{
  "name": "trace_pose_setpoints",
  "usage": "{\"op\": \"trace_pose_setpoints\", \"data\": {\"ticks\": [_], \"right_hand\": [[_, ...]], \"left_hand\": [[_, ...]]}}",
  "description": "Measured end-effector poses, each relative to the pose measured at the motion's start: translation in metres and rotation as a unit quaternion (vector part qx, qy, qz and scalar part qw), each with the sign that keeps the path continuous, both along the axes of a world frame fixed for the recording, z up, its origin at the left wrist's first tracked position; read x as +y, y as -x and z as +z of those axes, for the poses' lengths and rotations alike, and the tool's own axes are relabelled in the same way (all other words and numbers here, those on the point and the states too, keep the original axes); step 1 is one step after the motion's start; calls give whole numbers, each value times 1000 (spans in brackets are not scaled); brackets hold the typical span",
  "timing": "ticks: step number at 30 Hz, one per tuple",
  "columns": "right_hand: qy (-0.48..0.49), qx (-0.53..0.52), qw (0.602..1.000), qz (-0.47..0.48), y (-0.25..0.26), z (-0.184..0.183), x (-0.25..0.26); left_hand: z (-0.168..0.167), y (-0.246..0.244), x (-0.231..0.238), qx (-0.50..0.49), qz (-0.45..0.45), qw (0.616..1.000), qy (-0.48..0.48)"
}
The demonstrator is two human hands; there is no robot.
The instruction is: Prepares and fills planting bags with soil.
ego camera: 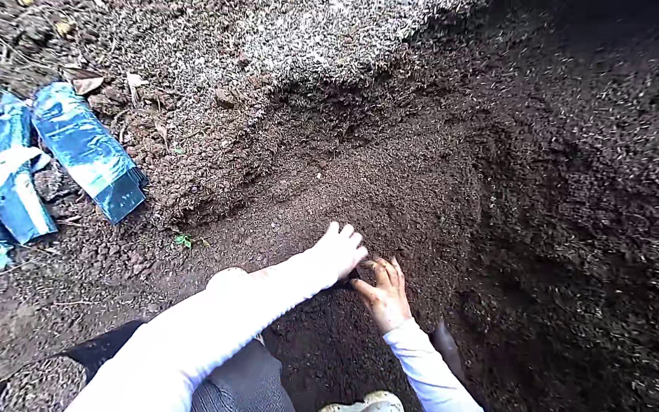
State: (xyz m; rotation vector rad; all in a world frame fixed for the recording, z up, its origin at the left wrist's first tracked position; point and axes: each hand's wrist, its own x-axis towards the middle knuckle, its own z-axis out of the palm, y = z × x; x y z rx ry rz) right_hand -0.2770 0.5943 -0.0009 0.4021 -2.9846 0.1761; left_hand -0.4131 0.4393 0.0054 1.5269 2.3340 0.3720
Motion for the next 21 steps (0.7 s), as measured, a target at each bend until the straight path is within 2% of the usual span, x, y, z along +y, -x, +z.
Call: {"op": "trace_pose_setpoints", "data": {"ticks": [2,3,5,7,10,13,16,19,21], "right_hand": [[-4,10,1000,1,-9,0,0],[-7,11,1000,-5,-14,1,-1],[1,22,999,-27,-25,7,-4],[44,61,996,-43,-42,13,-15],[167,57,983,-52,-64,25,-51],[218,-88,963,-129,-69,30,-90],[187,-290,910,-231,-59,32,-113],[121,-370,886,-251,-60,14,-125],[73,-382,891,-232,-64,-1,-130]], "left_hand": [[-19,7,11,28,-110,993,-41],[-18,10,13,-4,-134,991,-12],[-8,10,9,-89,-113,989,38],[2,2,-2,-122,-98,987,47],[1,-13,-20,-106,-108,988,31],[3,-29,-28,-96,-111,988,49],[8,-47,-29,-130,-83,986,70],[6,-68,-31,-176,-69,980,62],[1,-81,-30,-199,-81,974,74]]}}
